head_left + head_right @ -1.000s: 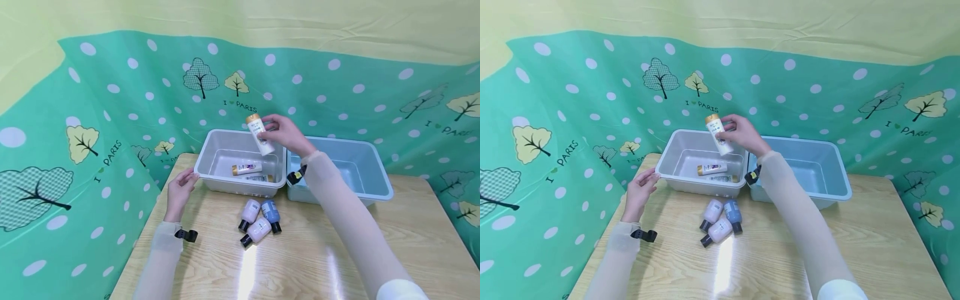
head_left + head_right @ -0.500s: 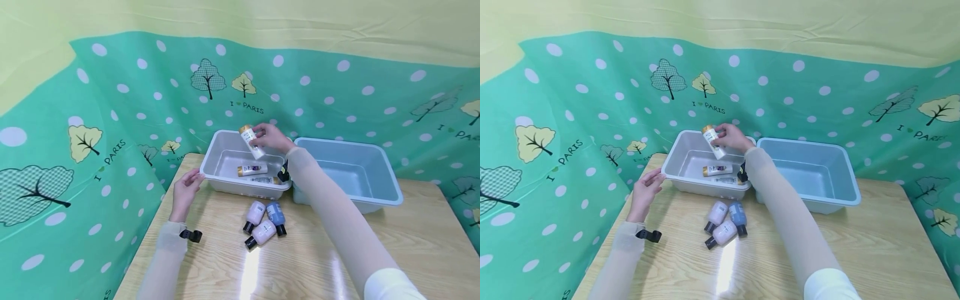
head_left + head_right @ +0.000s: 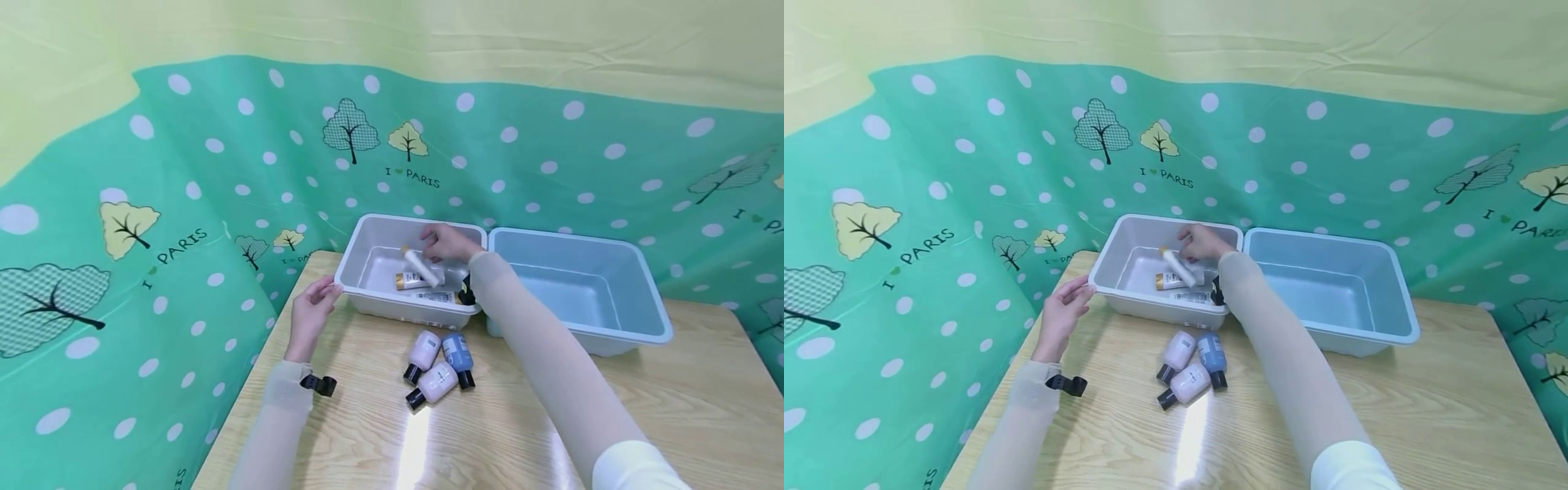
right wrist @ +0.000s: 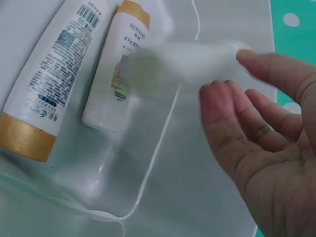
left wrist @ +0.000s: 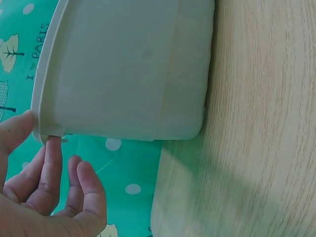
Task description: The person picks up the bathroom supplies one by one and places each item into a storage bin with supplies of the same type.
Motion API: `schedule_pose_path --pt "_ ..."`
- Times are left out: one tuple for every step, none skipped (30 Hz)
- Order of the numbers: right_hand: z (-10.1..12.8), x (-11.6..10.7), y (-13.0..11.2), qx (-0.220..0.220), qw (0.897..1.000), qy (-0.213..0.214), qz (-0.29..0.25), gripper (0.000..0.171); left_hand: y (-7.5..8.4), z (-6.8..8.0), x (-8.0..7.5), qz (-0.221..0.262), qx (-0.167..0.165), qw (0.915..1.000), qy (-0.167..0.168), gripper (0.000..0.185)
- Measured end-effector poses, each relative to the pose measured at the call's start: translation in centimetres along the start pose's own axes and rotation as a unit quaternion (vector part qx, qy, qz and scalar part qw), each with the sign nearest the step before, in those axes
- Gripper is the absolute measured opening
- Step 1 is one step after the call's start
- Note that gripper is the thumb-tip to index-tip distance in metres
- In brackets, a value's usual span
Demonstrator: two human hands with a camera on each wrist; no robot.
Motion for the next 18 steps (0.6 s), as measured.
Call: schedule_pose_path --pt "0.1 -0.1 -0.2 -0.002 1.000 0.000 0.000 0.050 0.0 0.0 0.0 -0.001 0.000 1.0000 0.000 0.043" --pt "0.1 -0.2 -0.4 -0.005 1.000 -0.001 0.004 0.050 0.1 0.0 0.1 -0.002 -0.001 1.0000 0.001 0.043" --pt "0.2 -0.4 -0.8 -0.009 1.000 0.001 0.010 0.050 0.1 0.0 0.1 -0.002 -0.001 1.0000 0.002 0.043" --pt "0.3 -0.5 -1.2 -0.013 1.000 0.001 0.021 0.050 0.1 0.0 0.1 -0.002 -0.001 1.0000 0.003 0.044" --pt "0.4 -0.7 -1.7 -0.017 0.999 0.002 0.031 0.049 0.1 0.0 0.1 -0.004 -0.001 1.0000 0.004 0.044" --pt "0.6 -0.8 -2.2 -0.021 0.999 0.002 0.039 0.049 0.1 0.0 0.1 -0.004 -0.002 1.0000 0.004 0.044" --pt "0.7 -1.0 -2.6 -0.025 0.999 0.002 0.042 0.049 0.1 0.0 0.1 -0.005 -0.002 1.0000 0.005 0.044" --pt "1.0 -1.1 -3.1 -0.027 0.999 0.002 0.045 0.048 0.1 0.0 0.1 -0.006 -0.002 1.0000 0.005 0.044" --pt "1.2 -1.2 -3.6 -0.027 0.998 0.002 0.048 0.048 0.1 0.0 0.1 -0.006 -0.002 1.0000 0.005 0.044" --pt "1.4 -1.3 -4.0 -0.028 0.998 0.002 0.051 0.048 0.1 0.0 0.1 -0.007 -0.002 1.0000 0.005 0.044" --pt "1.7 -1.4 -4.4 -0.029 0.998 0.005 0.055 0.048 0.1 0.0 0.1 -0.008 -0.002 1.0000 0.005 0.044" --pt "2.0 -1.5 -4.8 -0.031 0.998 0.007 0.059 0.048 0.1 0.0 0.1 -0.008 -0.003 0.9999 0.005 0.044" --pt "2.4 -1.7 -5.2 -0.032 0.997 0.010 0.065 0.047 0.0 0.0 0.1 -0.009 -0.002 0.9999 0.005 0.044" --pt "2.7 -1.8 -5.6 -0.035 0.997 0.014 0.073 0.047 0.0 0.0 0.1 -0.010 -0.002 0.9999 0.005 0.044" --pt "3.0 -1.9 -6.0 -0.040 0.996 0.018 0.081 0.046 0.0 0.0 0.1 -0.009 -0.001 0.9999 0.005 0.045" --pt "3.4 -2.0 -6.3 -0.045 0.995 0.023 0.087 0.045 0.0 0.1 0.1 -0.009 -0.001 0.9999 0.005 0.045" --pt "3.8 -2.2 -6.6 -0.051 0.994 0.027 0.092 0.044 0.0 0.1 0.1 -0.010 -0.001 0.9999 0.005 0.045" --pt "4.2 -2.3 -6.9 -0.057 0.993 0.031 0.095 0.044 0.0 0.1 0.1 -0.009 -0.001 1.0000 0.004 0.046"
Point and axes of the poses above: each hand's wrist, its own z-axis away from the middle knuckle, its own x-axis out of the palm, y = z × x, the point moved 9 cm from there along -z, towards the middle knuckle, and after that the axes turned 2 degrees about -x, right-handed, at the moved point
